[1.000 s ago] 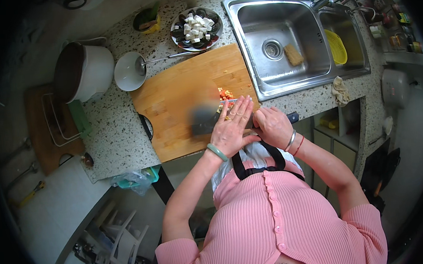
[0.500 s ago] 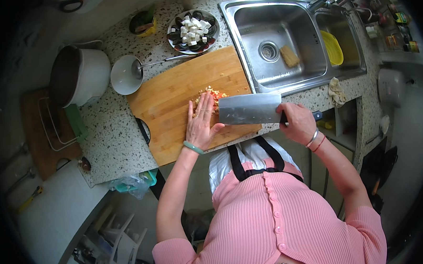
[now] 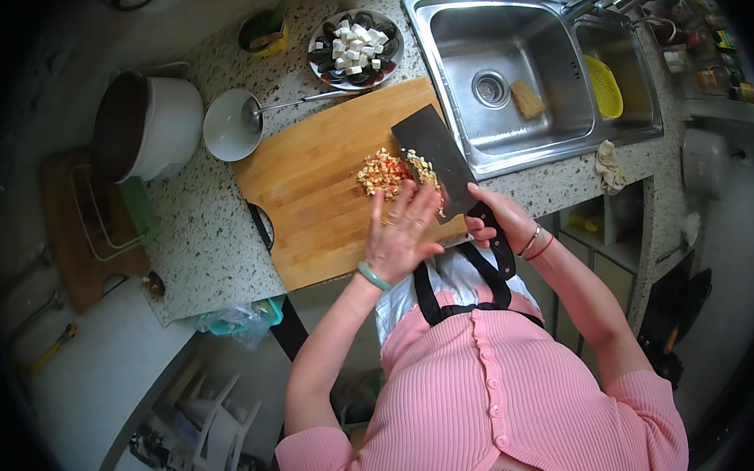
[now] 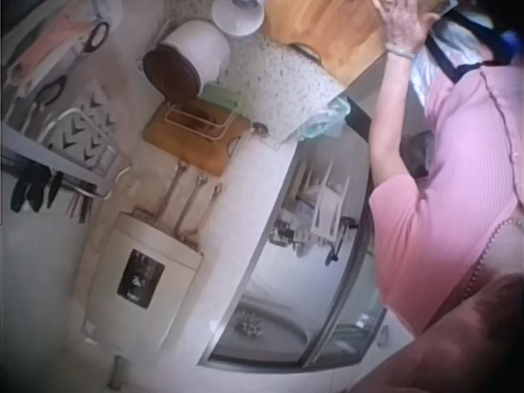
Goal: The person chops red peppers and garlic on a wooden cutting board using a cleaver. They transfer the chopped ingredients into a white bowl, then wash the knife and cutting board in the sink. Finally, they wipe the cutting board and the countertop with a cloth.
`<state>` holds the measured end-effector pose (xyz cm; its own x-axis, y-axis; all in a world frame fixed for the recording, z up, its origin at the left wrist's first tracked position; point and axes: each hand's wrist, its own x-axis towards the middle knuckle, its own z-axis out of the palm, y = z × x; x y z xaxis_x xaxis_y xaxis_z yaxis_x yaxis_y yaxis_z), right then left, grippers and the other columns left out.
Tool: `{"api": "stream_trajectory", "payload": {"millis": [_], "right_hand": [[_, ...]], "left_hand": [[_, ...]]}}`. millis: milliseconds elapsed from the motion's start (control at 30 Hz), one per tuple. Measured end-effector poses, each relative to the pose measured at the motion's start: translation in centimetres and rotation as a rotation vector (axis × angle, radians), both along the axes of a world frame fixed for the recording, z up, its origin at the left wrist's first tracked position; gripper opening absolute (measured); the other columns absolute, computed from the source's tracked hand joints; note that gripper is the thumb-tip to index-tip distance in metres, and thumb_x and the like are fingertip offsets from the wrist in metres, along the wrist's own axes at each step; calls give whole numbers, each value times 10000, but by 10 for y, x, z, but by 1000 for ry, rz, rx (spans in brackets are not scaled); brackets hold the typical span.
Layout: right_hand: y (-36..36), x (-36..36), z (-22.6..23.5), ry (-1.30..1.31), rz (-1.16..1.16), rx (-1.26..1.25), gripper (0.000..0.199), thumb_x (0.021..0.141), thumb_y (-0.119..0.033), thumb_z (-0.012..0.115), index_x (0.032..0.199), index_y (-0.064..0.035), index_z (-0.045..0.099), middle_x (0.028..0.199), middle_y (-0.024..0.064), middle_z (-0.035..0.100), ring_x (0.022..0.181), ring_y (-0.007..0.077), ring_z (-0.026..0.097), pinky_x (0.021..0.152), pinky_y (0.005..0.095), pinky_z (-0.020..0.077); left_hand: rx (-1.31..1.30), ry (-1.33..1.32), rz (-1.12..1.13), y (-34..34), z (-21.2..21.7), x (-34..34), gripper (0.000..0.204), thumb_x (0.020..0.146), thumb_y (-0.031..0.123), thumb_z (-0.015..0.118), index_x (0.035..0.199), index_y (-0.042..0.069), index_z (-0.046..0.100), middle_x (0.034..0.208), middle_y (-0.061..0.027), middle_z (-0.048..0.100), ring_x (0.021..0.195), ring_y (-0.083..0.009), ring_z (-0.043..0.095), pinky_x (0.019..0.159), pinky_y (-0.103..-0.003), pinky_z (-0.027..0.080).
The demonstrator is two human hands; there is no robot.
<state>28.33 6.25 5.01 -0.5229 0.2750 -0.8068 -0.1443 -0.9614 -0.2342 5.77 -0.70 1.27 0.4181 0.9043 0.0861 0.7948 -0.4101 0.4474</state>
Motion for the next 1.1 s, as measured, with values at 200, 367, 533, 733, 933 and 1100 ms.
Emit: {"api": "stream_trajectory", "payload": {"millis": [200,367,533,733,933,1100], "right_hand": [[2,-10,1,9,40,-22,332,977,-445,478,895,-124,466,626,-1,479,433,63,370,425,237,361],[5,-1,6,29,121,-2,382,976,-452,474,837,-97,482,595,-2,467,412,63,356,403,236,344],[0,8,15,-48,240,66,431,976,-455,473,785,-70,504,562,-5,447,397,61,345,387,236,336],[-21,29,20,-329,390,377,362,986,-366,481,858,-32,537,573,-10,466,399,67,390,383,240,347],[-30,32,-12,-976,477,1314,307,814,-34,571,1119,-64,570,732,119,594,640,313,599,582,370,496],[-32,8,-32,-1185,674,1490,461,845,-95,571,1289,-65,449,875,163,609,674,367,623,595,446,521]], "left_hand": [[-67,6,-166,-3,5,13,863,857,720,272,1456,105,356,1539,-20,290,1442,-174,205,1166,-518,20],[-82,16,-173,5,6,11,886,849,728,277,1477,104,306,1551,-31,264,1448,-180,186,1167,-507,21],[-102,7,-128,20,-6,0,910,839,693,360,1507,93,204,1578,-59,176,1462,-201,134,1169,-508,23],[-45,23,71,22,-38,-11,885,870,671,335,1515,90,163,1581,-88,152,1462,-250,125,1161,-525,43],[82,-150,265,22,-34,0,703,859,55,630,1474,72,290,1441,-33,458,1417,-204,283,1140,-533,137],[201,-139,293,28,-36,2,586,856,28,630,1405,79,430,1306,-25,583,1259,-172,482,1112,-477,222]]}}
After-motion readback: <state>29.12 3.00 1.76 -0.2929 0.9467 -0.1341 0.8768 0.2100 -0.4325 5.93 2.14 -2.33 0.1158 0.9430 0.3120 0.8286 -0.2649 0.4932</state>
